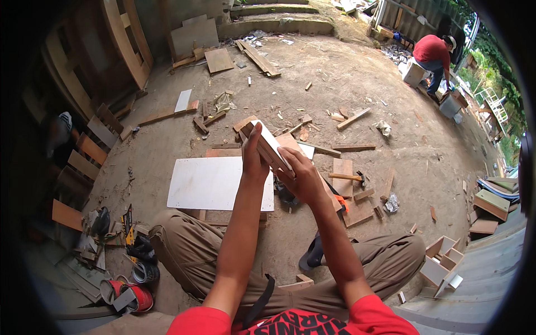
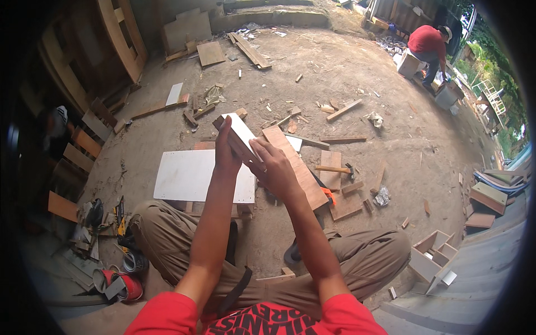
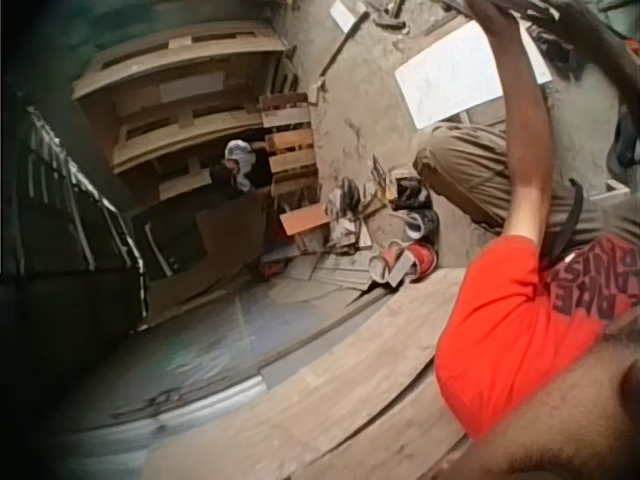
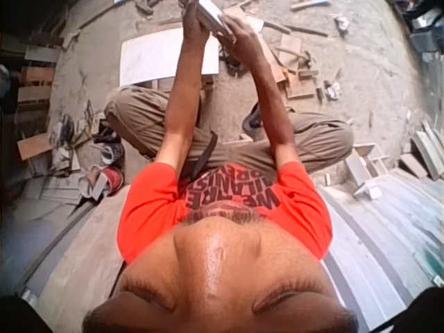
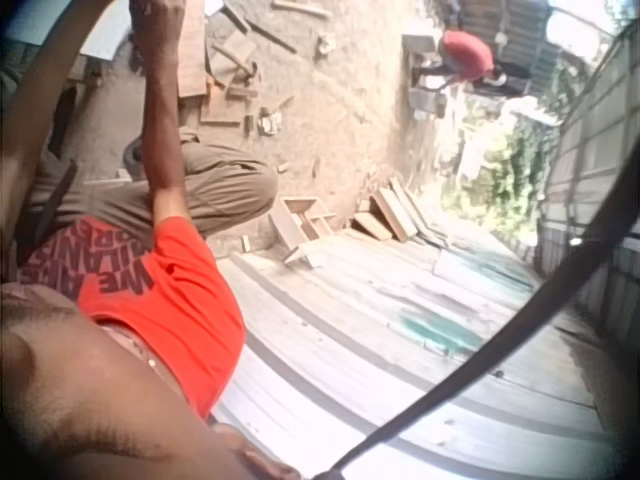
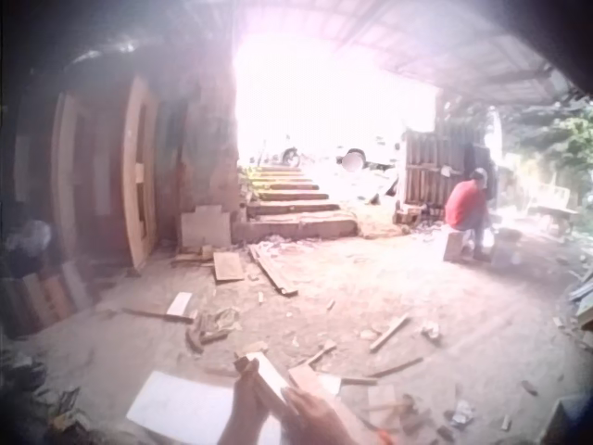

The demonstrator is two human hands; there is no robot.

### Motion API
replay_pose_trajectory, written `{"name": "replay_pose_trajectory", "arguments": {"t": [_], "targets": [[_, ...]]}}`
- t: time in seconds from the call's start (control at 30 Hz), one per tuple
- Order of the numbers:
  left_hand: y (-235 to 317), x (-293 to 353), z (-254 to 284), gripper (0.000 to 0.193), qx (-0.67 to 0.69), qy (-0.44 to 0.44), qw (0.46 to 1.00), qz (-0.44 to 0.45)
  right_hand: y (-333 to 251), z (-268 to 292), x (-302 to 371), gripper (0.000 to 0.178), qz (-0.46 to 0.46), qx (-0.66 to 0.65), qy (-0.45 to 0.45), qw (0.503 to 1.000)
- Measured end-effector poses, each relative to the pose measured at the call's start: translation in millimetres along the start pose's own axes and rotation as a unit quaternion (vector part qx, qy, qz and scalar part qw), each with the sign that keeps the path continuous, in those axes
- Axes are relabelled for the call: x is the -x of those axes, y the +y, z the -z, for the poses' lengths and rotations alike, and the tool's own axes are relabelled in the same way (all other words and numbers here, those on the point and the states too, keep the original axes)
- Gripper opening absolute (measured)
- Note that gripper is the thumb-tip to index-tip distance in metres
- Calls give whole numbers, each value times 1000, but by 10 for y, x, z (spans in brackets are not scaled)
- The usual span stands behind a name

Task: The person sits on the ground and uses a hand saw to cut a white rectangular board. They position the board on a wooden support, saw along a marked line, and separate the cut piece.

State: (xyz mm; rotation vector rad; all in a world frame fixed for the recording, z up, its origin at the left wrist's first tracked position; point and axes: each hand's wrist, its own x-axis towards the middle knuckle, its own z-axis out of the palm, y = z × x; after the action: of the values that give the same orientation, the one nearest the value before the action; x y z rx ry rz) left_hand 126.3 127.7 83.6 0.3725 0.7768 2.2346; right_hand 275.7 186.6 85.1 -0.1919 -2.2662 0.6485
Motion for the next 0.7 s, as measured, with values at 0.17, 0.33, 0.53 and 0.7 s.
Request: {"name": "replay_pose_trajectory", "arguments": {"t": [0.17, 0.33, 0.53, 0.7], "targets": [[-48, -9, -8, 53, -42, 94, 994, 35, -13, -48, -11, 51, -10, -2, 6, 1000], [-149, 51, -115, 74, -106, 149, 981, 60, 98, -105, 82, 48, -83, -17, 14, 996], [-171, -58, 79, 102, -103, 85, 989, 56, 147, 88, 35, 36, -204, -156, 61, 964], [-176, -61, 213, 110, -47, -104, 993, 41, 347, 213, 28, 45, -297, -573, 83, 759]]}}
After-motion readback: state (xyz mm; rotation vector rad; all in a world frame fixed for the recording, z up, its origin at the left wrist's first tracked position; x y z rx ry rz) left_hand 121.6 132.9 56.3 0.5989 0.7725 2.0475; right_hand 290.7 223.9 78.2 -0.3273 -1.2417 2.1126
